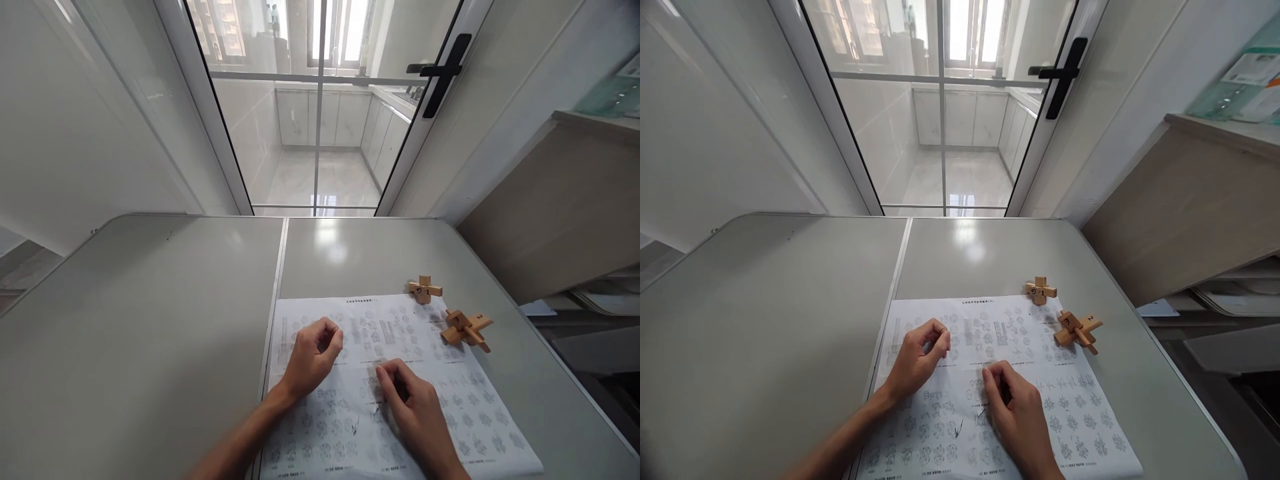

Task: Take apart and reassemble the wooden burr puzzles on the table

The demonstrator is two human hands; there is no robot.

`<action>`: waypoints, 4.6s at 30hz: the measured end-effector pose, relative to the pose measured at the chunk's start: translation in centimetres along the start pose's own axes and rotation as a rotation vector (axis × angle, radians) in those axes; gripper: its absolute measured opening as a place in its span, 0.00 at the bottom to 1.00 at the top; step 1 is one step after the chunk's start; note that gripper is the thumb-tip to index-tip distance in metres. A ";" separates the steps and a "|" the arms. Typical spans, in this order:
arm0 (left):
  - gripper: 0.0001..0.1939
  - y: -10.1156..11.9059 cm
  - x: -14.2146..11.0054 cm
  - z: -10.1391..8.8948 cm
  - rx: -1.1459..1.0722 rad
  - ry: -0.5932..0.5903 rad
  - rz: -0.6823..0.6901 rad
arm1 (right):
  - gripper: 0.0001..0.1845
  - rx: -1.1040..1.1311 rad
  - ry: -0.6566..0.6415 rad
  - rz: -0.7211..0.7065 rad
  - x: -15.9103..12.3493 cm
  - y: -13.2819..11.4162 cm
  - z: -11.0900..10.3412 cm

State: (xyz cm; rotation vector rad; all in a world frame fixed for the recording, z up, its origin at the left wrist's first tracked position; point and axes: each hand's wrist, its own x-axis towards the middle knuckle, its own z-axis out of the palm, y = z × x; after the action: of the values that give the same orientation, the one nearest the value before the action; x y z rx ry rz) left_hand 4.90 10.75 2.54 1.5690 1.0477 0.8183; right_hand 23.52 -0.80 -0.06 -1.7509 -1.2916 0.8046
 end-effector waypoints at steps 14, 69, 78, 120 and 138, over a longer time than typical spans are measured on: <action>0.14 -0.3 0.0 0.0 0.019 -0.007 0.008 | 0.23 0.814 -0.041 0.322 5.8 -0.2 -3.0; 0.39 0.4 0.3 -1.5 -0.468 -0.251 -0.064 | 0.26 0.692 -0.799 -0.044 8.2 -2.1 1.1; 0.40 0.5 0.4 -1.4 -0.477 -0.249 -0.051 | 0.24 0.750 -0.781 0.034 8.1 -0.9 1.7; 0.32 0.4 -0.6 -1.1 -0.255 -0.103 0.110 | 0.23 0.523 -0.672 -0.136 7.2 -2.5 1.3; 0.33 0.3 -0.4 -1.6 -0.363 -0.264 0.174 | 0.26 0.672 -0.873 -0.133 7.7 -2.3 0.8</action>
State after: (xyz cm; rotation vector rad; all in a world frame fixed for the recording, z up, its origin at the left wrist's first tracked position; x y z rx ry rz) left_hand 3.38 10.99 3.26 1.4196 0.5426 0.8379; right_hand 23.89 7.14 1.36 -0.7613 -1.3901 1.7839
